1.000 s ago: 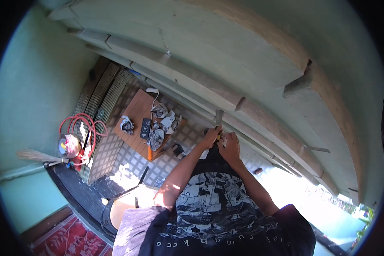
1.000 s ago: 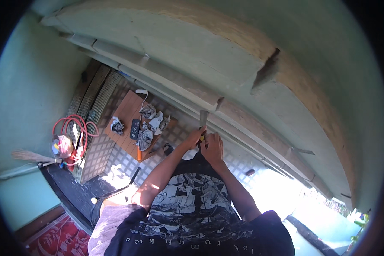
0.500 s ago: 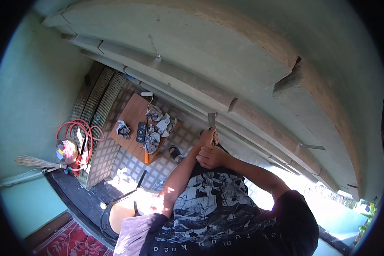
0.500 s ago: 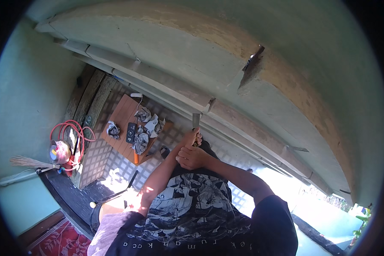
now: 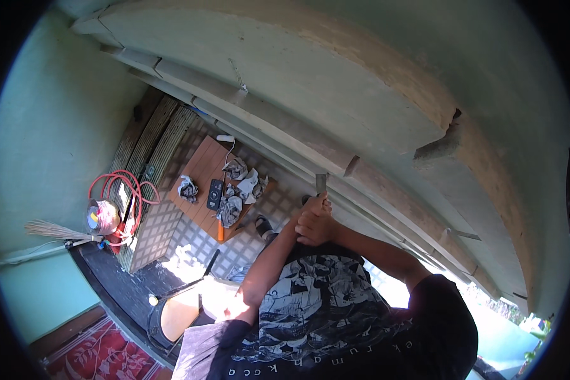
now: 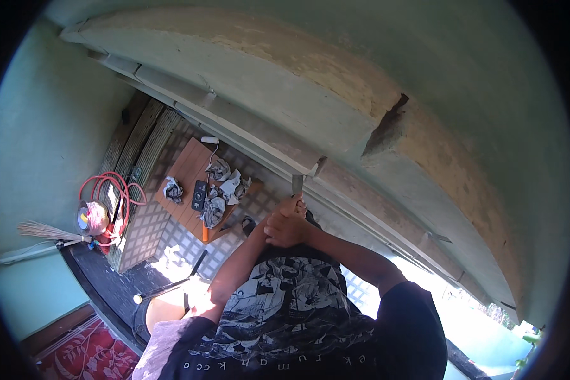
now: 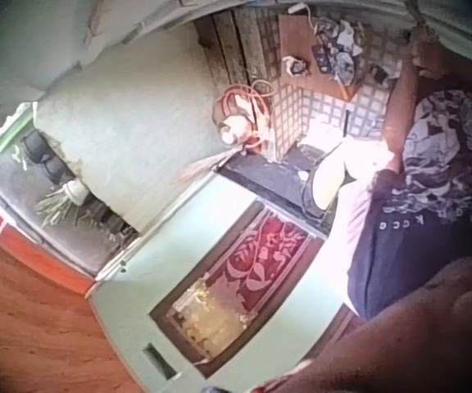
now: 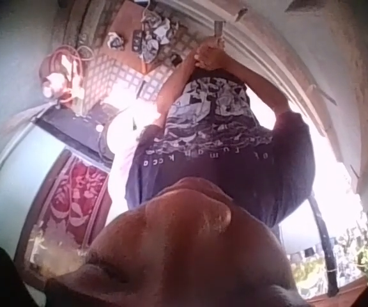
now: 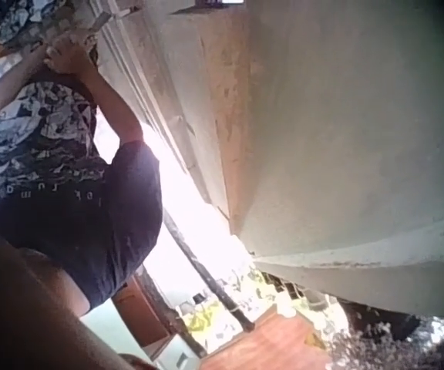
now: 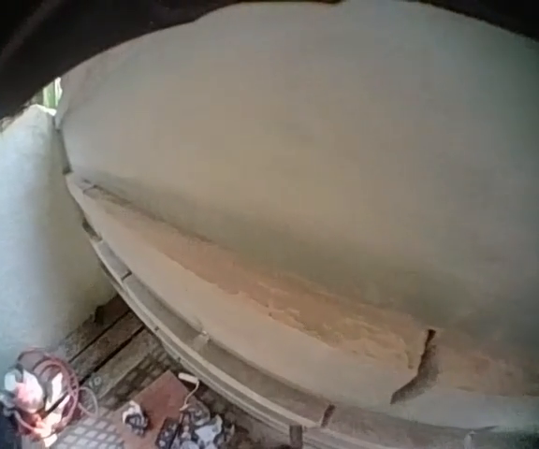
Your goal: Using a putty knife to scrape a concrete beam and apply wall filler to cracks.
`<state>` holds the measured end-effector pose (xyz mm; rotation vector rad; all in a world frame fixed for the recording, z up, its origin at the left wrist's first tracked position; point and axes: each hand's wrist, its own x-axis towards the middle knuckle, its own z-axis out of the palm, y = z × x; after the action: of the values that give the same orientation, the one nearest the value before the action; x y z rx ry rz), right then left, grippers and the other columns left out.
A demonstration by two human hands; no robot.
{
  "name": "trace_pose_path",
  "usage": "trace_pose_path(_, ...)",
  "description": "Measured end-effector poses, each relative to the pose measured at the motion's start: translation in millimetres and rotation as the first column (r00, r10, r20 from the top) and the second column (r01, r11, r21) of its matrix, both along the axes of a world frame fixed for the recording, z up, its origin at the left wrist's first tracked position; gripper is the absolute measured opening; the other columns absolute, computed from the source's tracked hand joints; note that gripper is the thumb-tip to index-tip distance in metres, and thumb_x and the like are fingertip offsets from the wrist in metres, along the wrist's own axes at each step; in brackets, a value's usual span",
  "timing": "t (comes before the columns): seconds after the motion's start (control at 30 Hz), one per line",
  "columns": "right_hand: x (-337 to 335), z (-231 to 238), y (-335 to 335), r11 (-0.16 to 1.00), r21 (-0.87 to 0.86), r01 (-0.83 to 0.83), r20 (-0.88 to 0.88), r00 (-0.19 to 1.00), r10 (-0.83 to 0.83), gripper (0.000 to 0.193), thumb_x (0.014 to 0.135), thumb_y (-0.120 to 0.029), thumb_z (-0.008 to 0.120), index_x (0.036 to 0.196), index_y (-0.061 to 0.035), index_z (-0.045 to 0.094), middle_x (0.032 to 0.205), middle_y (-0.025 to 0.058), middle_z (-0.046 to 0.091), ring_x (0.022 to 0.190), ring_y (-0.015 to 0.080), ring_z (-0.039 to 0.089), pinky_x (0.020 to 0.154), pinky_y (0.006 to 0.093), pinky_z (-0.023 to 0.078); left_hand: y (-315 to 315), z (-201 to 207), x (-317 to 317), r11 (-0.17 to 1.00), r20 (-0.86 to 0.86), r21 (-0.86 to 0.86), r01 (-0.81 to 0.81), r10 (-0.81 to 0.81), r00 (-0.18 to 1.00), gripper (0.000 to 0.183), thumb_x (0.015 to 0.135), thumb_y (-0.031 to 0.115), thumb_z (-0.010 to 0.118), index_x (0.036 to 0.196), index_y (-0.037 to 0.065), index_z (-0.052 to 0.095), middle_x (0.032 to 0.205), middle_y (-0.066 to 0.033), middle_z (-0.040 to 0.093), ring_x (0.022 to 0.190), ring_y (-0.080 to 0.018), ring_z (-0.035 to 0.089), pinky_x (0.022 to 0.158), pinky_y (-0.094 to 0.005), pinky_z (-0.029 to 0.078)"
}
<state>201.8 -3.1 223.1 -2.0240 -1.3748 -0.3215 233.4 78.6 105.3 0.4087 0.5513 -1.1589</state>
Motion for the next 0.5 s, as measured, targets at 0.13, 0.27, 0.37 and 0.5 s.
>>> trace_pose_path(0.13, 3, -31, 9, 0.968, -0.023, 0.249, 0.011, 0.968, -0.249, 0.034, 0.073, -0.037, 0.064, 0.089, -0.0086, 0.055, 0.087, 0.0088, 0.055, 0.08, 0.0266, 0.054, 0.079, 0.0452, 0.036, -3, 12, 2, 0.993, 0.201, 0.115, -0.003, -0.021, 0.979, 0.039, 0.092, 0.039, 0.051, 0.068, 0.011, 0.039, 0.058, 0.0016, 0.04, 0.049, -0.0135, 0.04, 0.049, -0.0304, 0.036)
trace_pose_path(0.27, -1, -4, 6, 0.971, -0.032, 0.236, 0.004, 0.972, -0.236, 0.032, 0.073, -0.035, 0.064, 0.09, -0.0081, 0.056, 0.089, 0.0087, 0.055, 0.082, 0.028, 0.053, 0.08, 0.0449, 0.036, 0, 13, 1, 0.971, 0.4, 0.234, -0.05, -0.049, 0.915, 0.039, 0.092, 0.04, 0.052, 0.067, 0.013, 0.037, 0.058, 0.003, 0.038, 0.048, -0.0115, 0.036, 0.048, -0.0281, 0.036)
trace_pose_path(0.37, -11, -14, 7, 0.997, -0.025, 0.07, -0.003, 0.998, -0.07, 0.032, 0.073, -0.033, 0.064, 0.09, -0.007, 0.055, 0.091, 0.0106, 0.054, 0.084, 0.0309, 0.052, 0.08, 0.046, 0.036, 13, -12, 0, 0.999, 0.034, -0.026, -0.045, 0.046, 0.998, 0.035, 0.092, 0.037, 0.052, 0.071, 0.012, 0.042, 0.057, 0.0032, 0.04, 0.049, -0.0119, 0.04, 0.048, -0.0286, 0.036)
trace_pose_path(0.5, 11, -47, -2, 0.944, -0.112, 0.309, -0.218, 0.92, -0.327, 0.033, 0.072, -0.033, 0.064, 0.091, -0.0073, 0.054, 0.092, 0.0117, 0.052, 0.087, 0.0309, 0.051, 0.081, 0.0473, 0.035, 4, -14, 6, 0.782, 0.747, 0.616, -0.092, -0.543, 0.385, 0.034, 0.093, 0.036, 0.05, 0.074, 0.008, 0.048, 0.06, 0.0017, 0.046, 0.052, -0.0136, 0.046, 0.048, -0.0295, 0.037)
